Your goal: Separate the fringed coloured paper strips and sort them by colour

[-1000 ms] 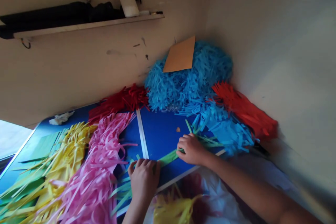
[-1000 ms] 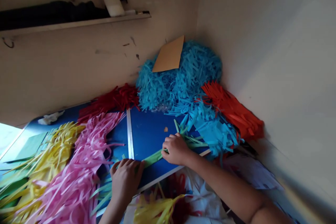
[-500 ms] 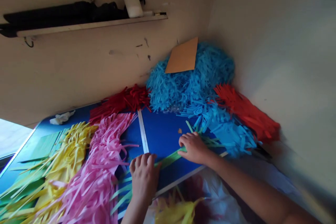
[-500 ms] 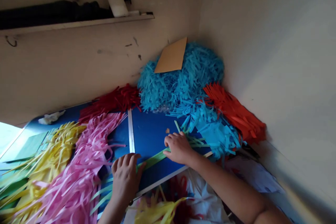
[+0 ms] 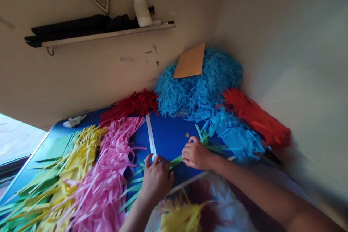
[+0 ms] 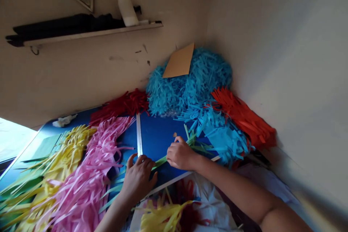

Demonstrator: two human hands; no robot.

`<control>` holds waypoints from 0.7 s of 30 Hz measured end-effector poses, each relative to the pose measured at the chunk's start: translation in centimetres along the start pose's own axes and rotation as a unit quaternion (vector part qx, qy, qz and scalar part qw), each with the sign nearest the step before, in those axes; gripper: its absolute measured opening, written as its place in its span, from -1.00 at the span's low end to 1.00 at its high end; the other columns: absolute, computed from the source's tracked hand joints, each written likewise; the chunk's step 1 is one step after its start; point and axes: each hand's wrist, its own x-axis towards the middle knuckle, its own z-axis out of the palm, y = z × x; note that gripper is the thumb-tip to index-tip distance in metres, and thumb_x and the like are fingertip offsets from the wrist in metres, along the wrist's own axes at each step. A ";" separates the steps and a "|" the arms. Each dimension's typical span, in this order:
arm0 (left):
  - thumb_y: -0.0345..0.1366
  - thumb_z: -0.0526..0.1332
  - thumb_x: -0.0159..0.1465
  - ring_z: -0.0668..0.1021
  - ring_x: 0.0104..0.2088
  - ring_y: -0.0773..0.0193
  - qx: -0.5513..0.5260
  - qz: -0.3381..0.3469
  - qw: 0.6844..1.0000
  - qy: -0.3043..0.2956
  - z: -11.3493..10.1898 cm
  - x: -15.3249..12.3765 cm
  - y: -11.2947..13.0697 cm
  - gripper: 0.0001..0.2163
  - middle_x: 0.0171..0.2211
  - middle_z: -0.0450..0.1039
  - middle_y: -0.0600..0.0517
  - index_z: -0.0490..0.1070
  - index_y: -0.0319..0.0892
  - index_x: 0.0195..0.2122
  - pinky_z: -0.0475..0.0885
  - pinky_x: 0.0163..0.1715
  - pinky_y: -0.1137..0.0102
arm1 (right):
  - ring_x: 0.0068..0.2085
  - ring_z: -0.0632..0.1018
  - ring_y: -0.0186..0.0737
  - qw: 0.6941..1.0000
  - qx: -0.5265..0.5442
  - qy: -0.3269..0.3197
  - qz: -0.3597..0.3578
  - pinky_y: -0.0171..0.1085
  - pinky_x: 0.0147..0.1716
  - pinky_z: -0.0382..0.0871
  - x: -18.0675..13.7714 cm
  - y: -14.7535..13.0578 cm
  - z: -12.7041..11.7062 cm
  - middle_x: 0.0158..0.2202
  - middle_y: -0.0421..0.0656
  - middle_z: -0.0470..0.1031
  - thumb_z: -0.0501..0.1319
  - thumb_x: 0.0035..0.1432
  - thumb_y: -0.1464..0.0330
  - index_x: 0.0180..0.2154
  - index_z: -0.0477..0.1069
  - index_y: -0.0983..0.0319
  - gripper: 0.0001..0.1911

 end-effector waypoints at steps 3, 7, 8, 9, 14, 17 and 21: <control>-0.38 0.21 0.23 0.54 -0.14 0.04 0.013 -0.017 1.000 0.022 0.8 -0.1 -0.1 -0.89 -0.36 0.58 0.01 0.54 -0.09 -0.34 0.08 0.14 -0.03 | -0.21 0.41 -0.15 1.000 -0.017 -0.001 0.024 -0.06 -0.08 0.02 0.3 -0.7 -0.7 -0.31 -0.13 0.55 0.20 0.20 0.39 -0.37 0.46 0.23 -0.90; -0.42 0.15 0.30 0.55 -0.14 0.08 0.031 -0.014 0.998 0.060 2.1 -1.3 -0.8 -0.80 -0.36 0.59 0.08 0.54 -0.05 -0.34 0.05 0.14 0.00 | -0.19 0.38 -0.11 0.998 -0.060 0.007 0.009 -0.05 -0.11 0.03 -0.1 -1.9 -0.8 -0.31 -0.11 0.52 0.15 0.27 0.42 -0.32 0.44 0.24 -0.88; -0.45 0.13 0.30 0.55 -0.13 0.09 0.032 -0.007 0.997 0.064 2.4 -1.8 -1.1 -0.78 -0.33 0.60 0.09 0.54 -0.02 -0.30 0.04 0.14 0.01 | -0.23 0.37 -0.14 0.998 -0.061 0.005 0.013 -0.06 -0.13 0.03 -0.4 -1.7 -0.6 -0.36 -0.13 0.51 0.13 0.29 0.45 -0.36 0.43 0.24 -0.83; -0.48 0.13 0.30 0.55 -0.13 0.11 0.029 0.001 0.997 0.066 2.7 -2.3 -1.5 -0.75 -0.30 0.61 0.11 0.54 0.01 -0.26 0.02 0.14 0.02 | -0.24 0.37 -0.16 0.998 -0.053 0.006 0.020 -0.07 -0.14 0.03 -0.7 -1.4 -0.4 -0.38 -0.15 0.50 0.13 0.30 0.45 -0.39 0.43 0.23 -0.80; -0.25 0.18 0.33 0.56 -0.25 0.20 -0.067 -0.037 0.994 0.083 3.8 -3.8 -3.3 -0.82 -0.31 0.61 0.14 0.58 0.09 -0.33 0.15 -0.01 0.18 | -0.17 0.42 -0.20 0.992 0.070 0.056 0.091 -0.09 -0.08 0.01 -2.3 1.1 0.5 -0.31 -0.26 0.56 0.35 0.21 0.32 -0.40 0.53 0.14 -0.88; -0.15 0.18 0.33 0.55 -0.25 0.19 -0.113 -0.086 0.987 0.076 3.5 -3.6 -3.3 -0.80 -0.34 0.61 0.12 0.57 0.04 -0.37 0.19 -0.09 0.22 | -0.20 0.45 -0.23 0.977 0.133 0.055 0.155 -0.16 -0.13 0.06 -2.3 1.5 0.7 -0.34 -0.27 0.55 0.46 0.08 0.32 -0.46 0.55 0.15 -0.85; -0.16 0.18 0.32 0.53 -0.22 0.16 -0.115 -0.121 0.984 0.058 2.9 -3.1 -2.7 -0.79 -0.35 0.59 0.10 0.55 0.00 -0.40 0.17 -0.08 0.20 | -0.18 0.46 -0.23 0.971 0.148 0.038 0.186 -0.18 -0.14 0.09 -1.7 1.4 0.4 -0.31 -0.27 0.54 0.46 0.06 0.34 -0.45 0.56 0.14 -0.89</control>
